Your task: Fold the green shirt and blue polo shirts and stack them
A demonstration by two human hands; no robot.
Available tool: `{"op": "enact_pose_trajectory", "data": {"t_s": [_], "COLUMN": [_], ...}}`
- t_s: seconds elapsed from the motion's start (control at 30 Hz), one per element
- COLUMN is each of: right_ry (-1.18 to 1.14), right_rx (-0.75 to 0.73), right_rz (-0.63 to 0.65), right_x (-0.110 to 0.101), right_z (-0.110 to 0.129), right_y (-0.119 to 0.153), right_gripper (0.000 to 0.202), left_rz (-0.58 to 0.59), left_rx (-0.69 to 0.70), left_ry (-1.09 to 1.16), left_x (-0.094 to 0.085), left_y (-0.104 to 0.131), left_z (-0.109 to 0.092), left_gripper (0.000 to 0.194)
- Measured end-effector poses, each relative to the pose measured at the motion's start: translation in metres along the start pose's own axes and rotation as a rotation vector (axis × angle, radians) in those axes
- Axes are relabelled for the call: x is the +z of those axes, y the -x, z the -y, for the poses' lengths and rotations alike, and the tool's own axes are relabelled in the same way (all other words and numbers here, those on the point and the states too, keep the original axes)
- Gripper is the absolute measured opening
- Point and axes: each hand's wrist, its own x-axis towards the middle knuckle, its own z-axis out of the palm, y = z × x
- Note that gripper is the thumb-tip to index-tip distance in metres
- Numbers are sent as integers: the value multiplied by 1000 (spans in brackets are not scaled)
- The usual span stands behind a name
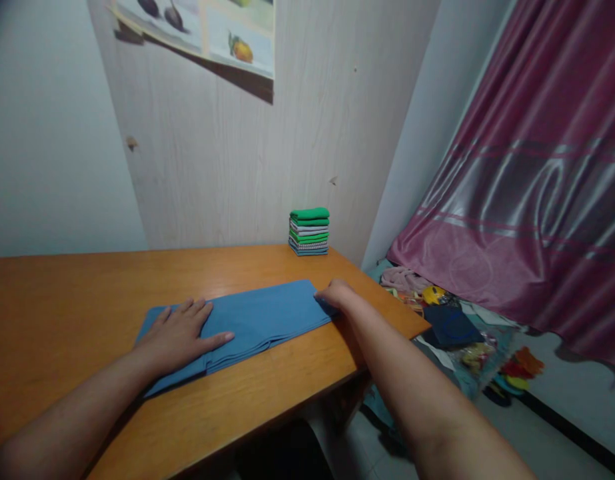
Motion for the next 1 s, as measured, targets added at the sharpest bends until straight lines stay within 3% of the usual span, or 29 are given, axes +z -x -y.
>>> {"op": "enact_pose_trajectory", "data": {"t_s": [0.27,0.5,0.7,1.0], "right_ry": [2,-61,-216,-436], "right_rx": [33,7,-41,-229], "right_rz": [74,125,126,216], "right_x": [0,-3,-12,-25], "right_z": [16,27,35,86], "right_y": [2,6,17,43], "right_gripper": [49,18,9,12], "left_rz": [-6,-11,-20,-38], "left_rx": [-7,-4,-6,4], "left_ry": [15,29,51,57], "left_x": [1,0,2,5], "left_y": [1,1,2,3], "left_z": [0,-2,-1,-1], "left_gripper": [114,113,112,112]}}
